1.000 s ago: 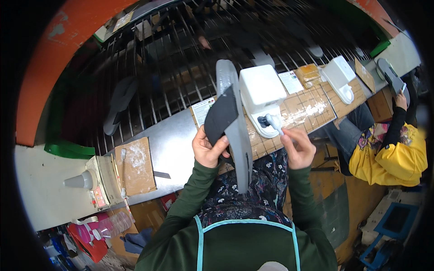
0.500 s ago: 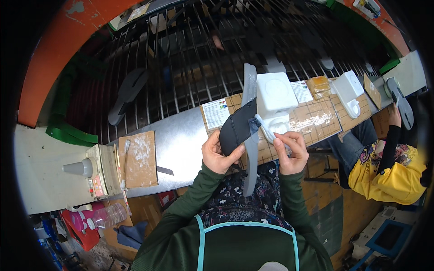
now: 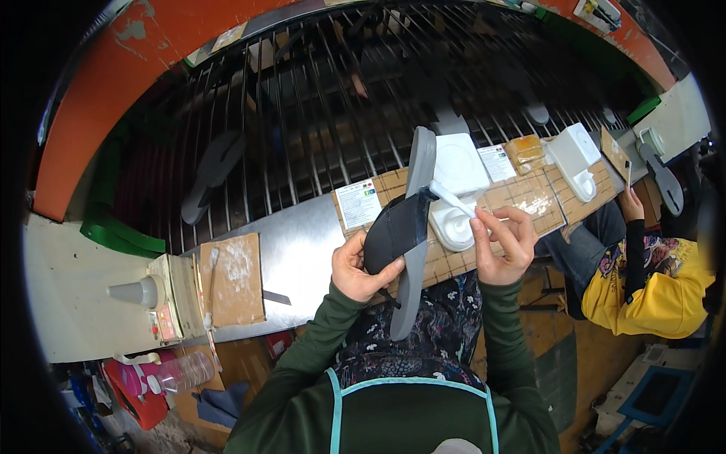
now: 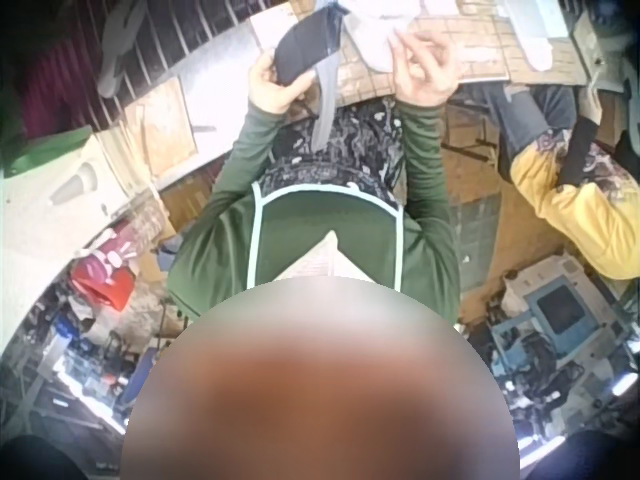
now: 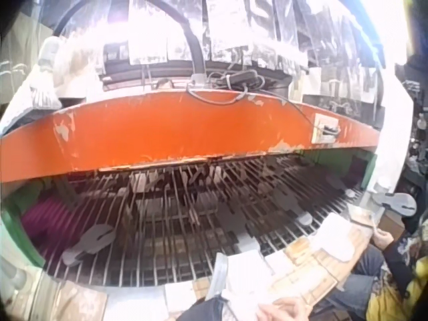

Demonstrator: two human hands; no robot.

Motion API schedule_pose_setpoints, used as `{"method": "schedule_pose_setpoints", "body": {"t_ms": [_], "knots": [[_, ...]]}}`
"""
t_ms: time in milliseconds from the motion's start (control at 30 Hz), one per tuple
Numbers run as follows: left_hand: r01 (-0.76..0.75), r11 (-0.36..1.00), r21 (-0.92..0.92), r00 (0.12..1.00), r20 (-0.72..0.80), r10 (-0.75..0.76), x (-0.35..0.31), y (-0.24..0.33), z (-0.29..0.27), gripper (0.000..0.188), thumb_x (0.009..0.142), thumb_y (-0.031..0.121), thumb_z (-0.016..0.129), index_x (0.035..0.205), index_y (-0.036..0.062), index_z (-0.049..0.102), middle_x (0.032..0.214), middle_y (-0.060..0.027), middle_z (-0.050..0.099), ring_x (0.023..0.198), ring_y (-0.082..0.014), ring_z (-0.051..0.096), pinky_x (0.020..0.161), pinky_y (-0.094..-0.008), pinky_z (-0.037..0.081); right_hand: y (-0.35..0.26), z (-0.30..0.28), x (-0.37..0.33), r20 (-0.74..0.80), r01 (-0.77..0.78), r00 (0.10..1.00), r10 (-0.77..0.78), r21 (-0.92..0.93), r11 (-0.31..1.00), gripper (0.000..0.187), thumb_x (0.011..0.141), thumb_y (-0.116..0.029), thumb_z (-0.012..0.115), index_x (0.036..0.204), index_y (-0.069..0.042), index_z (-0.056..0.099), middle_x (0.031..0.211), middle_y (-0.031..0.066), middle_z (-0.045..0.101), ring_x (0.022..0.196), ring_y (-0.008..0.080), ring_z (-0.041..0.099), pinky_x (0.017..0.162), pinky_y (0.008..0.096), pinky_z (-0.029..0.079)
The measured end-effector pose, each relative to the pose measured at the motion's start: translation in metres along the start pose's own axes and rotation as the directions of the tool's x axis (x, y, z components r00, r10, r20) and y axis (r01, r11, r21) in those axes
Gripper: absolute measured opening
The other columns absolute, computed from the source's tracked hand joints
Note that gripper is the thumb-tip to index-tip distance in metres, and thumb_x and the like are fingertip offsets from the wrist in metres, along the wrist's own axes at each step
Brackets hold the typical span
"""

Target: The person paints the straps of multiple grey flip-flops with a small brush, repeatedly dipping the brush into a white container and applying paint to each slipper one at a time. Finished slippers are placed on a drying rack above the workbench.

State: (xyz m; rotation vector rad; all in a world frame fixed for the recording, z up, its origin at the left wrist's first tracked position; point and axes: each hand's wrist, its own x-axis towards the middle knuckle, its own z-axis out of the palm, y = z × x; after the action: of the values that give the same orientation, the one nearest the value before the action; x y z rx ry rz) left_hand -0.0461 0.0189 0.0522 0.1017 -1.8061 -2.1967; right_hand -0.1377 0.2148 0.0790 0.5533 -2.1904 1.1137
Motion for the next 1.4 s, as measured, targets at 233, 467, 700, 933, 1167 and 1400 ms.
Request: {"method": "schedule_pose_setpoints", "body": {"t_ms": [233,467,700,933,1167,1400], "knots": [[0.068,0.998,-0.003,0.997,0.035,-0.068,0.000,0.006,-0.003,0.028,0.075,0.004,0.076,0.096,-0.0025,0.059,0.081,-0.0032,0.063,0.066,-0.0055,0.059,0.057,-0.0196,0.049,0.005,-0.002,0.010,-0.019,0.094,0.995,-0.094,-0.001,0.996,0.026,0.070,-0.015,0.079,0.096,-0.015,0.075,0.092,0.0020,0.060,0.065,0.0094,0.051,0.075,0.0277,0.029],[0.059,0.997,0.056,0.998,0.034,-0.061,0.000,0.008,-0.005,0.029,0.074,0.006,0.077,0.094,-0.0026,0.059,0.083,-0.0036,0.064,0.073,-0.0066,0.059,0.066,-0.0206,0.049,0.007,-0.009,0.014,0.052,0.183,0.982,-0.181,-0.037,0.982,0.028,0.068,-0.014,0.080,0.095,-0.017,0.075,0.090,0.0011,0.059,0.068,0.0106,0.052,0.075,0.0287,0.028],[0.032,0.998,0.046,0.999,0.040,-0.034,0.003,0.013,-0.004,0.029,0.074,0.005,0.076,0.096,-0.0035,0.059,0.087,-0.0050,0.064,0.076,-0.0076,0.060,0.068,-0.0214,0.050,0.008,-0.013,0.015,0.078,0.238,0.968,-0.236,-0.012,0.971,0.029,0.066,-0.012,0.080,0.095,-0.017,0.075,0.088,0.0006,0.059,0.069,0.0114,0.051,0.074,0.0296,0.028],[0.034,0.998,0.053,0.998,0.055,-0.037,0.006,0.016,-0.006,0.029,0.073,0.005,0.076,0.095,-0.0033,0.059,0.087,-0.0053,0.064,0.076,-0.0084,0.060,0.070,-0.0218,0.050,0.012,-0.017,0.016,0.123,0.283,0.951,-0.283,0.014,0.959,0.030,0.066,-0.013,0.080,0.095,-0.017,0.075,0.086,0.0001,0.059,0.070,0.0121,0.050,0.072,0.0304,0.027],[0.027,0.997,0.068,0.996,0.082,-0.033,0.010,0.019,-0.009,0.026,0.073,0.005,0.076,0.089,-0.0016,0.057,0.083,-0.0041,0.063,0.075,-0.0079,0.060,0.068,-0.0215,0.049,0.015,-0.023,0.021,0.194,0.304,0.933,-0.304,0.034,0.952,0.029,0.066,-0.015,0.080,0.094,-0.017,0.075,0.085,0.0005,0.060,0.068,0.0127,0.050,0.070,0.0308,0.027],[0.042,0.998,0.042,0.995,0.091,-0.046,0.015,0.025,-0.009,0.026,0.072,0.005,0.077,0.087,-0.0002,0.057,0.081,-0.0032,0.063,0.072,-0.0068,0.059,0.066,-0.0208,0.049,0.016,-0.025,0.026,0.230,0.324,0.913,-0.338,0.096,0.941,0.027,0.066,-0.015,0.080,0.093,-0.016,0.075,0.083,0.0002,0.060,0.069,0.0125,0.051,0.069,0.0309,0.027]]}}
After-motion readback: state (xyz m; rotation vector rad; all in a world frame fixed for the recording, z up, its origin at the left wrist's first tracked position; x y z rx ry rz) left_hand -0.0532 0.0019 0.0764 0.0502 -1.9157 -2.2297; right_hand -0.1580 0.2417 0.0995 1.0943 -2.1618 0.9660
